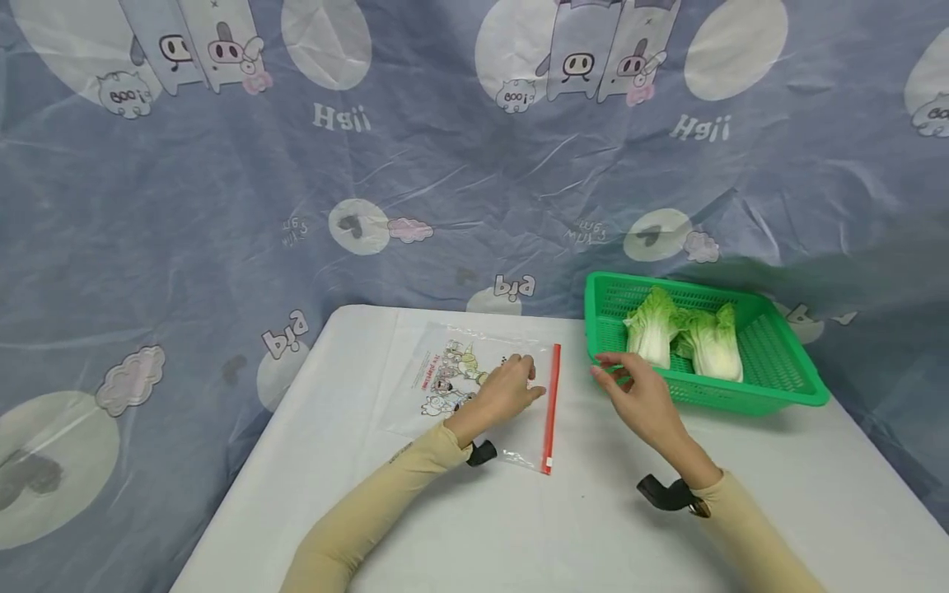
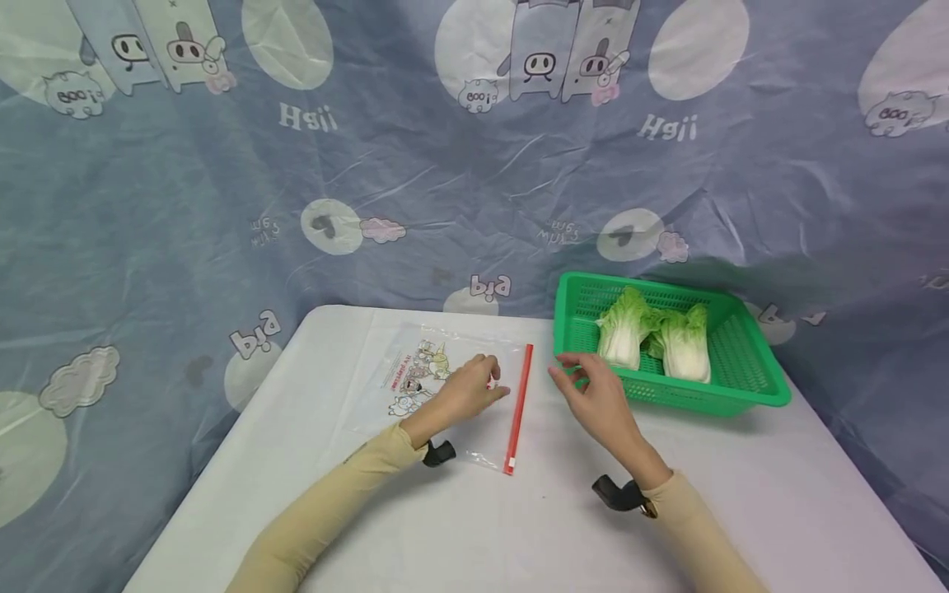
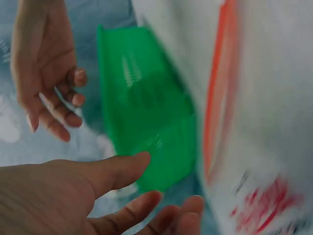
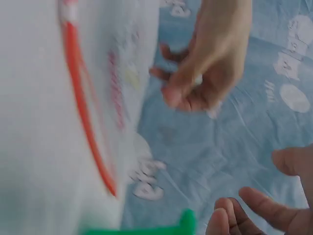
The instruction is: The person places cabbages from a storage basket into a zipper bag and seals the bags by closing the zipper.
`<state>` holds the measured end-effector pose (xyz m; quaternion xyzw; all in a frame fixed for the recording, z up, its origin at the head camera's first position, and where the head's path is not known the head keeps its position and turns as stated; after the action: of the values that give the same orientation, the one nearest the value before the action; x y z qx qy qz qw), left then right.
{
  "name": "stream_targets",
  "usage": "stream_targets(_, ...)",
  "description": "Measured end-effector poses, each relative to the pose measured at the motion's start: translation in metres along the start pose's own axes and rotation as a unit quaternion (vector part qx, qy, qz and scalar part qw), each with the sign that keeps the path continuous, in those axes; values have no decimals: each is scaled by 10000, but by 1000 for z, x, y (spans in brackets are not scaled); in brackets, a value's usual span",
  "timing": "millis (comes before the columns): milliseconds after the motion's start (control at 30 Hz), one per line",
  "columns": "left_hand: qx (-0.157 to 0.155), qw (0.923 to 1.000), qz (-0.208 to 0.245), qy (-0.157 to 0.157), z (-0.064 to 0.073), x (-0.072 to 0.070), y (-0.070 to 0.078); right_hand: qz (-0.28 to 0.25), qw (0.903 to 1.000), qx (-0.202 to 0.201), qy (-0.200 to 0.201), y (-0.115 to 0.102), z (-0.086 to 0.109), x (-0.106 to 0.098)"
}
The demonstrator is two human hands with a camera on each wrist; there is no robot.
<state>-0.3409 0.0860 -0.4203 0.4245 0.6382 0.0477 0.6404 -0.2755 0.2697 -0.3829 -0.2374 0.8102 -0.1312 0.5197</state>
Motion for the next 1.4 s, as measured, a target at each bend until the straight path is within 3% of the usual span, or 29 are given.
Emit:
stream_targets(100,61,9993,330,-143,-7,28,-3,-498,9955,569,-569,13,13,29)
stream_targets(200,-73,9973,676,-276,-10,48,-9,-993,9840,1073,-1019,27,26,56)
stream_targets(333,-260,9964,717,-372,-9,65,-15,-1617,9632,1601,-1434,38,41,78)
stream_targets(467,-270,9972,587,-384,-6,70,-16,-1968,9473,1960,-1598,43,49,89)
stream_targets(667,-230,9967,730,-275,0,66,-20,-1944,9458,2109,-1520,45,54,95)
stream_targets(900,-286,9965,778,-129,8,58,-31,-1507,9564,2048,-1440,42,53,96)
stream_targets(1067,-448,9931,1079,-126,16,47,-36,-1283,9625,1949,-1385,31,42,100)
stream_targets(1400,-584,9863,1530,-199,23,8,-20,-1975,9453,2247,-1298,22,4,134)
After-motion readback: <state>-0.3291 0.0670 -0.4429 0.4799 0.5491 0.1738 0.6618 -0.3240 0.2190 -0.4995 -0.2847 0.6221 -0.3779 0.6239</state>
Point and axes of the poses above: each hand's wrist, its own z-axis away from the middle knuckle, its own x-axis out of the palm, y = z × x, the point moved 7 cm from there along -z, towards the middle knuckle, and after that the axes turned 10 degrees about z, right-handed, at the moved point
